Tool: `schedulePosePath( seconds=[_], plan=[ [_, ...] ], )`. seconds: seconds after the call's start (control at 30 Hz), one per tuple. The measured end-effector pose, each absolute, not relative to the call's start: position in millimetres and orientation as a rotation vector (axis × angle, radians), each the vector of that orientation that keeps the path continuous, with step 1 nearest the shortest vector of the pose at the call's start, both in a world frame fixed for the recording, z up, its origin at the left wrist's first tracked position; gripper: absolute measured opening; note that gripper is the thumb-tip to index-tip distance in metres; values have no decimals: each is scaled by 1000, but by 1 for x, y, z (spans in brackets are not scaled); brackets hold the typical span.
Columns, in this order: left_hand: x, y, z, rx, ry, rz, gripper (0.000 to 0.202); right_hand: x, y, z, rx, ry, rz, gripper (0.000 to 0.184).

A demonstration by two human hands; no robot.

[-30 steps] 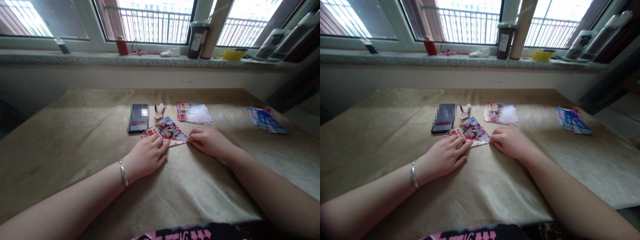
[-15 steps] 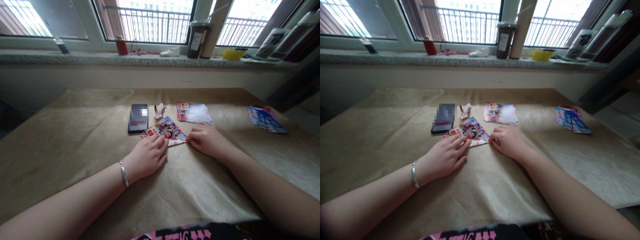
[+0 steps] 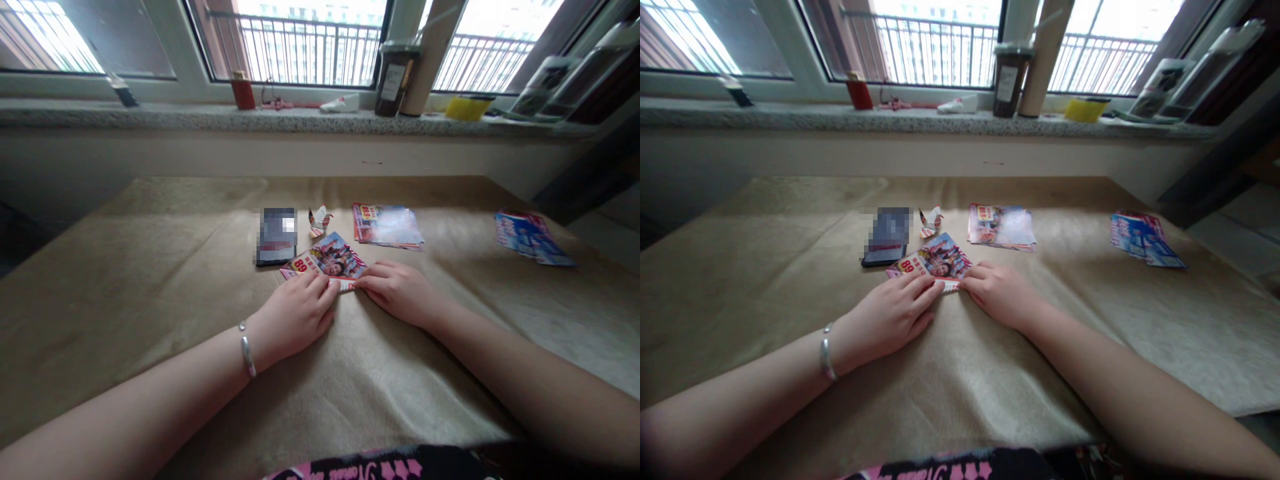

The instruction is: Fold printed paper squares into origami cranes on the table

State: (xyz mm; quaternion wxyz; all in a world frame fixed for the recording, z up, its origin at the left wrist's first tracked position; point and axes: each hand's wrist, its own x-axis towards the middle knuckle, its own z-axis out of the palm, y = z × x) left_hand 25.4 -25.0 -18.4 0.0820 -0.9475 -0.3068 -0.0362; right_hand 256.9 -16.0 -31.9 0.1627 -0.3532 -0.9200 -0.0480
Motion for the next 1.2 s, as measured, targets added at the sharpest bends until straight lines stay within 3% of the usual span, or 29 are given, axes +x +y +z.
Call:
schedulePosePath(
  seconds=[1.2],
  plan=[
    [22, -22, -20, -2981, -869, -198, 49, 264, -13, -24, -980, -2653, -104, 21]
  ],
)
